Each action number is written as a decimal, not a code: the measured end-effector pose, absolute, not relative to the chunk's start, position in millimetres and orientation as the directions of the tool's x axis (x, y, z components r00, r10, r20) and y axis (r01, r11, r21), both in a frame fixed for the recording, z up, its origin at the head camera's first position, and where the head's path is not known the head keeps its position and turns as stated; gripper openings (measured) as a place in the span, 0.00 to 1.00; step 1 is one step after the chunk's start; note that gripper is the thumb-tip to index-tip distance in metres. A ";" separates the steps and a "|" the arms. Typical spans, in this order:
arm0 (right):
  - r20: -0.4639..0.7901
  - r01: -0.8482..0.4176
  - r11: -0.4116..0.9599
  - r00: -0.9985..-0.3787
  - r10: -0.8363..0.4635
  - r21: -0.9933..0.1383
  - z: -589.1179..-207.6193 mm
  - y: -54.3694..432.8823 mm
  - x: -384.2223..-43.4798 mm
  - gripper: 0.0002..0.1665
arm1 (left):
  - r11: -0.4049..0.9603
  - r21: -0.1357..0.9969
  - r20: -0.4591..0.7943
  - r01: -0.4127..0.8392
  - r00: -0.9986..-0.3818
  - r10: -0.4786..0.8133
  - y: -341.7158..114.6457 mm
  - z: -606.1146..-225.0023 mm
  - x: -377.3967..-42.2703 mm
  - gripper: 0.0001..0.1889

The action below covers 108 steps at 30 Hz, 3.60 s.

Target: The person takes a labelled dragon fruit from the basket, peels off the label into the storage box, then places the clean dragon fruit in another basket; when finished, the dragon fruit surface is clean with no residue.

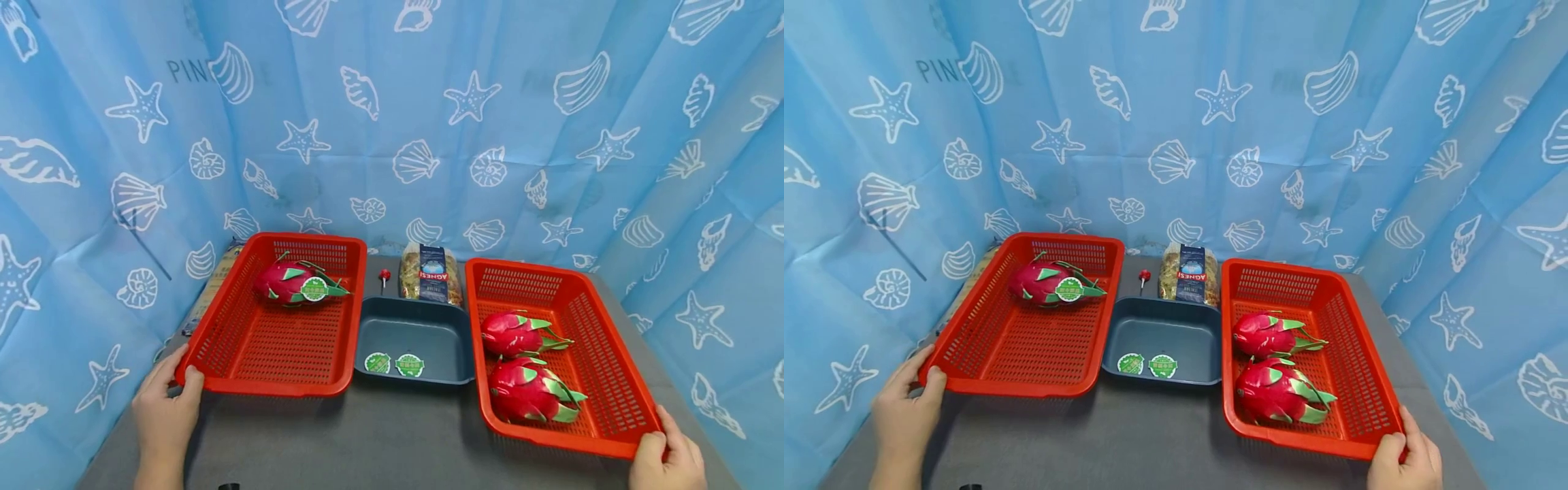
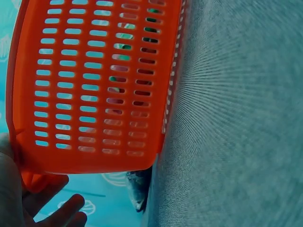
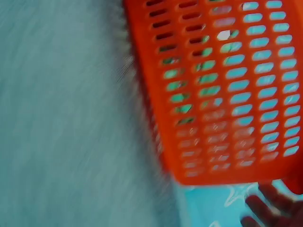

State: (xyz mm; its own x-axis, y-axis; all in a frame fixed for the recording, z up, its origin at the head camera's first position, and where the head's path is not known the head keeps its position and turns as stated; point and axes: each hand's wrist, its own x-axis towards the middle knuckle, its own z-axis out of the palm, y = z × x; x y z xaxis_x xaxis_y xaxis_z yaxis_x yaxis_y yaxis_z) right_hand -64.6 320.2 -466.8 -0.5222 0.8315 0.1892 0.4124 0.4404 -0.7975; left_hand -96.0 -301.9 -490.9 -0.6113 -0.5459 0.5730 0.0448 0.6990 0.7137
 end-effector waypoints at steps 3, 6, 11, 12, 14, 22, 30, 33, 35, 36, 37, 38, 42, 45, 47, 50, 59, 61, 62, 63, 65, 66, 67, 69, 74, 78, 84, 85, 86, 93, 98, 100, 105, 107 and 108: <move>0.174 0.500 0.475 -0.533 0.828 -0.724 -457.9 312.0 -59.8 0.34 | 0.684 0.728 0.560 0.039 -0.610 -0.560 -302.3 -491.3 -98.0 0.21; 0.175 0.507 0.497 -0.554 0.814 -0.705 -444.2 300.6 -58.3 0.34 | 0.671 0.740 0.554 0.045 -0.606 -0.571 -302.6 -492.0 -99.9 0.22; 0.304 0.331 0.633 -0.664 0.683 -0.700 -417.0 273.9 -62.2 0.27 | 0.650 0.758 0.544 0.049 -0.596 -0.590 -303.4 -494.0 -100.1 0.22; 0.353 0.271 0.670 -0.683 0.640 -0.691 -412.2 266.8 -63.9 0.25 | 0.645 0.762 0.541 0.048 -0.595 -0.594 -303.7 -494.4 -100.0 0.22; 0.460 0.144 0.735 -0.697 0.550 -0.662 -404.1 250.4 -68.6 0.21 | 0.641 0.766 0.538 0.046 -0.593 -0.600 -304.3 -495.0 -100.3 0.22; 0.621 -0.245 0.765 -0.744 0.246 -0.596 -366.5 173.8 -85.3 0.22 | 0.637 0.768 0.551 0.068 -0.579 -0.602 -305.1 -494.5 -103.0 0.22; 0.595 -0.404 0.660 -0.800 0.081 -0.633 -343.6 105.8 -98.9 0.20 | 0.616 0.786 0.522 0.048 -0.586 -0.620 -307.8 -495.5 -97.8 0.22; 0.578 -0.446 0.620 -0.816 0.014 -0.645 -336.6 82.9 -107.1 0.21 | 0.618 0.785 0.524 0.049 -0.584 -0.620 -307.4 -497.4 -95.9 0.22; 0.573 -0.478 0.598 -0.819 -0.038 -0.643 -332.5 68.5 -114.8 0.21 | 0.623 0.780 0.528 0.052 -0.589 -0.612 -305.6 -498.7 -95.7 0.22; 0.570 -0.492 0.588 -0.819 -0.063 -0.642 -331.3 61.6 -119.6 0.20 | 0.625 0.779 0.529 0.053 -0.592 -0.608 -304.4 -499.1 -95.6 0.22; 0.562 -0.501 0.579 -0.822 -0.088 -0.643 -330.3 54.5 -125.0 0.20 | 0.626 0.778 0.531 0.058 -0.594 -0.605 -303.1 -499.6 -95.7 0.22; 0.544 -0.500 0.577 -0.832 -0.111 -0.646 -329.3 47.2 -130.8 0.19 | 0.626 0.778 0.532 0.061 -0.595 -0.603 -302.0 -500.1 -95.7 0.22; 0.450 -0.483 0.578 -0.868 -0.212 -0.658 -328.1 13.4 -165.0 0.18 | 0.627 0.777 0.544 0.067 -0.573 -0.613 -301.4 -501.5 -93.9 0.22; 0.370 -0.467 0.610 -0.883 -0.288 -0.641 -331.0 -12.3 -197.9 0.19 | 0.627 0.776 0.551 0.072 -0.563 -0.616 -302.5 -502.4 -93.3 0.22; 0.319 -0.464 0.633 -0.886 -0.337 -0.619 -334.6 -27.5 -219.4 0.21 | 0.620 0.781 0.546 0.075 -0.565 -0.619 -302.4 -503.2 -93.5 0.22; 0.232 -0.454 0.656 -0.886 -0.401 -0.603 -340.6 -48.1 -248.5 0.22 | 0.613 0.787 0.535 0.073 -0.576 -0.618 -300.7 -503.2 -94.0 0.23; -0.061 -0.455 0.755 -0.838 -0.543 -0.472 -361.5 -97.5 -308.0 0.26 | 0.617 0.776 0.570 0.131 -0.565 -0.597 -303.4 -502.0 -97.7 0.22; -0.077 -0.491 0.755 -0.815 -0.574 -0.436 -371.3 -106.4 -314.9 0.25 | 0.620 0.774 0.569 0.127 -0.569 -0.594 -303.2 -501.7 -97.2 0.22; -0.079 -0.503 0.755 -0.809 -0.583 -0.421 -376.0 -110.2 -317.5 0.25 | 0.621 0.774 0.568 0.124 -0.570 -0.594 -303.0 -501.6 -97.3 0.22; -0.074 -0.513 0.757 -0.807 -0.586 -0.405 -380.3 -113.6 -319.6 0.25 | 0.624 0.773 0.567 0.118 -0.571 -0.594 -302.7 -501.3 -97.1 0.22; -0.039 -0.529 0.764 -0.812 -0.582 -0.370 -389.8 -118.4 -322.3 0.24 | 0.624 0.774 0.560 0.108 -0.577 -0.595 -301.7 -502.0 -96.7 0.22; -0.015 -0.531 0.767 -0.819 -0.574 -0.360 -393.6 -120.1 -322.7 0.23 | 0.623 0.776 0.555 0.101 -0.580 -0.597 -301.5 -502.6 -96.7 0.22; 0.010 -0.533 0.773 -0.825 -0.565 -0.345 -397.0 -121.7 -323.7 0.22 | 0.621 0.778 0.549 0.096 -0.582 -0.599 -301.4 -503.3 -96.9 0.22; 0.052 -0.530 0.782 -0.836 -0.546 -0.328 -402.1 -123.8 -325.0 0.21 | 0.614 0.785 0.534 0.080 -0.589 -0.606 -301.2 -504.1 -97.3 0.22; 0.100 -0.524 0.783 -0.846 -0.524 -0.335 -408.3 -127.1 -327.9 0.18 | 0.605 0.795 0.506 0.050 -0.605 -0.615 -300.9 -502.7 -97.5 0.22; 0.114 -0.528 0.779 -0.845 -0.523 -0.340 -409.5 -127.9 -327.4 0.17 | 0.597 0.801 0.495 0.047 -0.613 -0.616 -301.8 -501.4 -96.7 0.22; 0.163 -0.623 0.734 -0.781 -0.603 -0.272 -407.9 -123.8 -322.2 0.14 | 0.599 0.798 0.501 0.061 -0.620 -0.604 -301.8 -501.2 -97.0 0.22; 0.171 -0.641 0.721 -0.767 -0.619 -0.265 -406.8 -123.3 -320.9 0.13 | 0.603 0.795 0.507 0.067 -0.619 -0.600 -301.9 -501.3 -97.0 0.23; 0.179 -0.655 0.708 -0.755 -0.631 -0.264 -405.2 -122.8 -319.5 0.13 | 0.607 0.791 0.514 0.073 -0.617 -0.596 -301.9 -501.2 -97.0 0.23; 0.242 -0.707 0.636 -0.706 -0.666 -0.311 -375.9 -115.5 -302.8 0.14 | 0.611 0.786 0.529 0.093 -0.612 -0.587 -302.5 -501.8 -96.3 0.23; 0.305 -0.723 0.609 -0.691 -0.656 -0.326 -346.8 -98.1 -284.4 0.15 | 0.609 0.789 0.518 0.080 -0.618 -0.591 -300.4 -501.2 -95.6 0.23; 0.336 -0.724 0.608 -0.689 -0.642 -0.325 -335.5 -89.8 -276.1 0.16 | 0.608 0.790 0.515 0.076 -0.621 -0.591 -299.4 -500.3 -95.7 0.23; 0.435 -0.730 0.580 -0.682 -0.588 -0.362 -313.6 -66.1 -253.8 0.16 | 0.606 0.790 0.522 0.091 -0.617 -0.589 -298.8 -499.7 -96.5 0.23; 0.484 -0.732 0.559 -0.679 -0.552 -0.390 -308.5 -56.2 -243.9 0.15 | 0.603 0.791 0.528 0.103 -0.613 -0.588 -299.4 -499.1 -96.9 0.23; 0.509 -0.733 0.546 -0.677 -0.532 -0.406 -306.3 -51.1 -238.6 0.14 | 0.603 0.790 0.531 0.109 -0.612 -0.586 -299.8 -498.4 -97.0 0.23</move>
State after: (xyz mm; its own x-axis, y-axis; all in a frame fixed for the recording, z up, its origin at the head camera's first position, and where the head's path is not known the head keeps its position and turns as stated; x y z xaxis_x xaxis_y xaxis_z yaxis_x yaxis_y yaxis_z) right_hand -238.6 -51.1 -306.3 -0.6770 -0.5320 0.5086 -0.7334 0.5455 -0.4056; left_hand -97.0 -299.8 -498.4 -0.6116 -0.5861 0.5315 0.1091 0.6029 0.7903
